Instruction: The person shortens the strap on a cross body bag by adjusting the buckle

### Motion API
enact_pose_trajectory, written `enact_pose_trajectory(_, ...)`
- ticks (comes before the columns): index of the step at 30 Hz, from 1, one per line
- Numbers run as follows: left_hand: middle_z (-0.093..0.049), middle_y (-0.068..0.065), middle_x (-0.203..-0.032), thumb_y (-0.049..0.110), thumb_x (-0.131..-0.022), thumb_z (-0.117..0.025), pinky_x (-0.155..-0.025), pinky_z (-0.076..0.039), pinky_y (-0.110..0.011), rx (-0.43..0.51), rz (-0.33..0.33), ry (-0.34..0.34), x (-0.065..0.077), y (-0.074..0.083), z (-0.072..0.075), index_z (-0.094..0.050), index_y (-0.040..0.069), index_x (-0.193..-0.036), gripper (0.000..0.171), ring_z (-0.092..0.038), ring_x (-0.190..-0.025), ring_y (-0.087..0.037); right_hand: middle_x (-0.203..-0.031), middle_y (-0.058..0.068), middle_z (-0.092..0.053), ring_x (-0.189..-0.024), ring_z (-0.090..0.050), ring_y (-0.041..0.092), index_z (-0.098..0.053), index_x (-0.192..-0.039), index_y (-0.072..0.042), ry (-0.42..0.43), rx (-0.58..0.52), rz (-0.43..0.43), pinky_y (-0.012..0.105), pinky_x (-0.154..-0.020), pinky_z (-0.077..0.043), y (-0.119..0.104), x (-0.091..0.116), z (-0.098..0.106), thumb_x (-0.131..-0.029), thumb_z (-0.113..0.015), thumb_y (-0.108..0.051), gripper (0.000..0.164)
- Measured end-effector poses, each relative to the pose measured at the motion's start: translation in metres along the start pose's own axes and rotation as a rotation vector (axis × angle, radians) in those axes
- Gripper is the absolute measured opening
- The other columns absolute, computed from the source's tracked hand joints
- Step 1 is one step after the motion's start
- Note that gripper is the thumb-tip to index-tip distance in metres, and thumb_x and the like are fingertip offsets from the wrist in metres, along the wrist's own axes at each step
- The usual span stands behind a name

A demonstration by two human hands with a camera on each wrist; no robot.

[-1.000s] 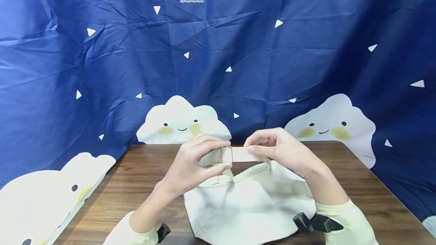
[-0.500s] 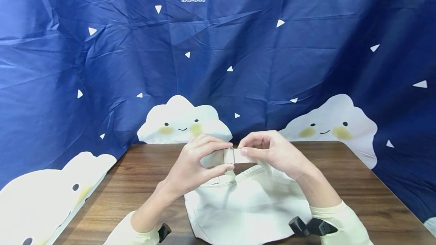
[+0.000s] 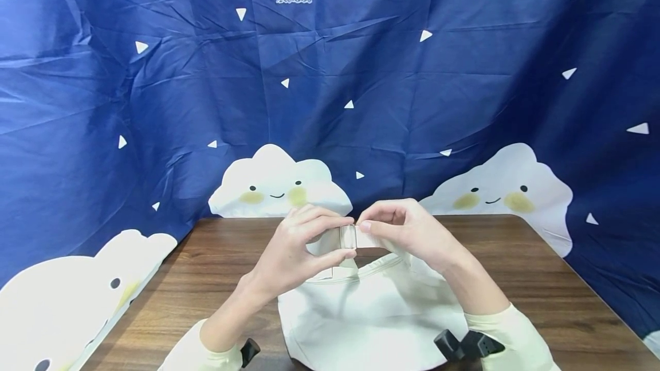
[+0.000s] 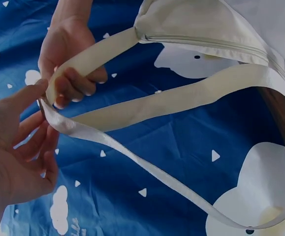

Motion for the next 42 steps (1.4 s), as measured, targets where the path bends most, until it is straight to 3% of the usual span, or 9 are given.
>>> enact_pose_trajectory(6,-0.070,0.007,-0.105,0.033,-0.080,-0.090,-0.089,-0.041,-0.028,-0.024,-0.001,-0.008,0.000,-0.002,0.003,-0.077,0.014,-0.115,0.042,-0.059,-0.102,-0.008,-0.085,0.010,-0.066,-0.076,-0.060,0.019,-0.073,-0.108,-0.006,-0.027,0.018,-0.044,0.035,-0.064,-0.049,0.005,0.002,0.013,-0.098,-0.069,-0.015,0.014)
enact_pose_trajectory(11,-0.070,0.008,-0.105,0.034,-0.080,-0.089,-0.090,-0.041,-0.028,-0.024,0.011,-0.007,0.001,-0.004,0.005,-0.077,0.014,-0.115,0.042,-0.059,-0.102,-0.008,-0.081,0.010,-0.065,-0.070,-0.059,0.018,-0.073,-0.106,-0.006,-0.029,0.052,-0.032,0.034,-0.059,-0.048,0.007,0.002,0.018,-0.096,-0.072,-0.013,0.013)
enact_pose_trajectory(23,-0.070,0.008,-0.106,0.035,-0.080,-0.089,-0.089,-0.040,-0.028,-0.019,0.027,-0.010,0.001,-0.003,0.005,-0.076,0.014,-0.115,0.043,-0.058,-0.102,-0.007,-0.083,0.009,-0.065,-0.072,-0.057,0.018,-0.073,-0.105,-0.003,-0.024,-0.015,-0.037,0.032,-0.062,-0.048,0.006,0.002,0.009,-0.095,-0.073,-0.013,0.014)
enact_pose_trajectory(31,-0.069,0.008,-0.106,0.035,-0.080,-0.090,-0.091,-0.040,-0.028,-0.007,0.010,-0.029,0.001,0.000,0.001,-0.077,0.015,-0.115,0.043,-0.058,-0.102,-0.007,-0.088,0.011,-0.068,-0.075,-0.060,0.018,-0.072,-0.106,-0.001,-0.050,-0.052,0.018,0.030,-0.064,-0.049,0.007,0.000,0.002,-0.096,-0.070,-0.008,0.012)
enact_pose_trajectory(42,-0.069,0.010,-0.099,0.036,-0.081,-0.088,-0.087,-0.040,-0.028,-0.010,0.004,-0.027,0.001,0.001,-0.001,-0.076,0.016,-0.115,0.041,-0.057,-0.094,-0.005,-0.095,0.019,-0.070,-0.083,-0.067,0.026,-0.072,-0.109,-0.002,-0.103,-0.116,0.014,0.031,-0.071,-0.054,0.008,-0.003,-0.009,-0.097,-0.068,-0.007,0.013)
Point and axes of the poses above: each hand's wrist, its own x-axis away from the middle knuckle, its own z-axis out of the back of the hand, y = z × x, the point moved 6 cm from there along -x, towards the middle knuckle
